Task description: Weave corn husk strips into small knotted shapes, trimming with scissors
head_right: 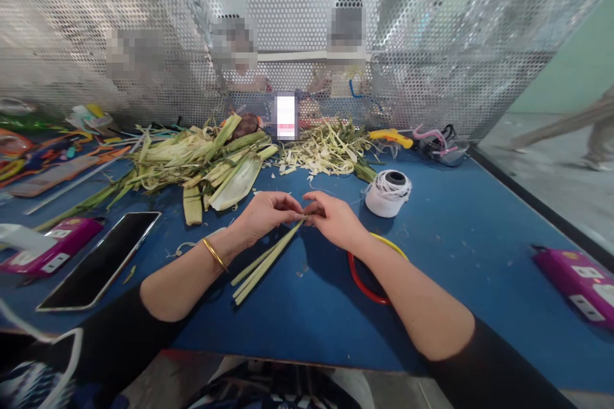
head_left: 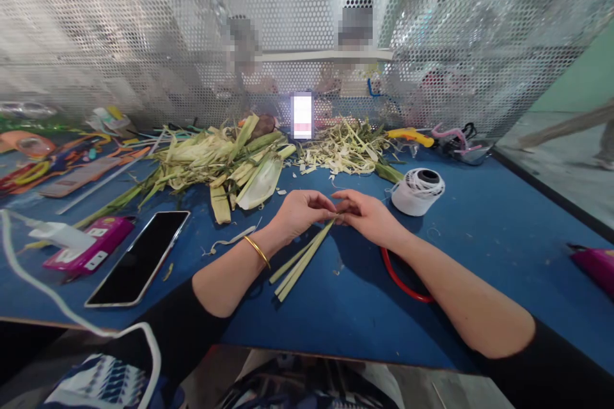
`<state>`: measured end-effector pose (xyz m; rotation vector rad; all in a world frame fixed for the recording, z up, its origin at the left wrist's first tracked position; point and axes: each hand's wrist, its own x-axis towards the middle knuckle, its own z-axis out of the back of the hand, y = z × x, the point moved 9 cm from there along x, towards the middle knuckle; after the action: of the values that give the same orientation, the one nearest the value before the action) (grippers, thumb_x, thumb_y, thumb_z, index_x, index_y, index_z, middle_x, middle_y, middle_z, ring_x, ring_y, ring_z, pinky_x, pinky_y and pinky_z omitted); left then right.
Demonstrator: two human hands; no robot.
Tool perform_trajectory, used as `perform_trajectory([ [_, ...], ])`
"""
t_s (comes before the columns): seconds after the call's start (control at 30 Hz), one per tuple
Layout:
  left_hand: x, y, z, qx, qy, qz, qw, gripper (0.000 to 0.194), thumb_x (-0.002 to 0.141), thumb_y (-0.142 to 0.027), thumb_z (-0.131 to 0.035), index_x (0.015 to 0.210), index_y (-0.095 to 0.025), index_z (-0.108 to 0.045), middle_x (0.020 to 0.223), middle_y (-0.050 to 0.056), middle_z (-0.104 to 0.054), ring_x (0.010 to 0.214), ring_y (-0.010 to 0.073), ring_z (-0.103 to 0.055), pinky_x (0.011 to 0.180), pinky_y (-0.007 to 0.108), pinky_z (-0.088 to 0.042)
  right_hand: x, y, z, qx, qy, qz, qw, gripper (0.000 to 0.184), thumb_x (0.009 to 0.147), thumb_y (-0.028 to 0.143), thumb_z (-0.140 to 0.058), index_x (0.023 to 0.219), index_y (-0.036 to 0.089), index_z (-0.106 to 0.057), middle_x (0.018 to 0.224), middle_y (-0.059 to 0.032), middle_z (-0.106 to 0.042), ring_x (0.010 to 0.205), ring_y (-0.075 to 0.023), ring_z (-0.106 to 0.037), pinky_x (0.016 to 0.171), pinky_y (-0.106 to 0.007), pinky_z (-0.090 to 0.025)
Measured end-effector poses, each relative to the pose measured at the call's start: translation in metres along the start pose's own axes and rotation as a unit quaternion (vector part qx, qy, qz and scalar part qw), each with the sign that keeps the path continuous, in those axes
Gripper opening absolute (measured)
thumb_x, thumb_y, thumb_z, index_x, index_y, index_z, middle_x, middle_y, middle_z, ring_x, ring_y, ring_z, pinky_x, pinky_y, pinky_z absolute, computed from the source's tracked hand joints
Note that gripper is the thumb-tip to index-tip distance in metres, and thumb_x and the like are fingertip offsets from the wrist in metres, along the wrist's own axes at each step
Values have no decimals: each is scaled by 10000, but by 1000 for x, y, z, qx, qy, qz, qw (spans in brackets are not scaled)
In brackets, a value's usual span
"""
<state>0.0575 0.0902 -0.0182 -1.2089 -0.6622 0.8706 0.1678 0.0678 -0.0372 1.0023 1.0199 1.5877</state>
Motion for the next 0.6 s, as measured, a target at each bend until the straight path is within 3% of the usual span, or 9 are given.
perform_trajectory([
  [0.27,3,-6,8,148,-50,-76,985,82,668,-204,-663,733,-159,-685,682,18,-689,638,129,-624,591,220,-467,-1,4,1,-26,-14,-22,999,188,795,145,-542,965,224,-545,752,7,-686,672,-153,-690,649,-292,-559],
  [0.43,-7,-20,9,287,-120,-114,944,175,699,-131,-601,830,-194,-697,712,-8,-706,646,123,-621,617,217,-438,-2,3,-1,-30,-31,-29,999,225,797,103,-513,982,221,-563,788,-1,-699,702,-156,-706,654,-281,-562],
  [0.6,-12,-24,1,388,-137,-139,901,155,759,-187,-576,818,-226,-713,771,6,-722,720,154,-632,634,238,-401,-4,7,0,-58,-48,1,997,224,794,117,-523,975,221,-602,827,-7,-718,713,-150,-705,684,-283,-562],
])
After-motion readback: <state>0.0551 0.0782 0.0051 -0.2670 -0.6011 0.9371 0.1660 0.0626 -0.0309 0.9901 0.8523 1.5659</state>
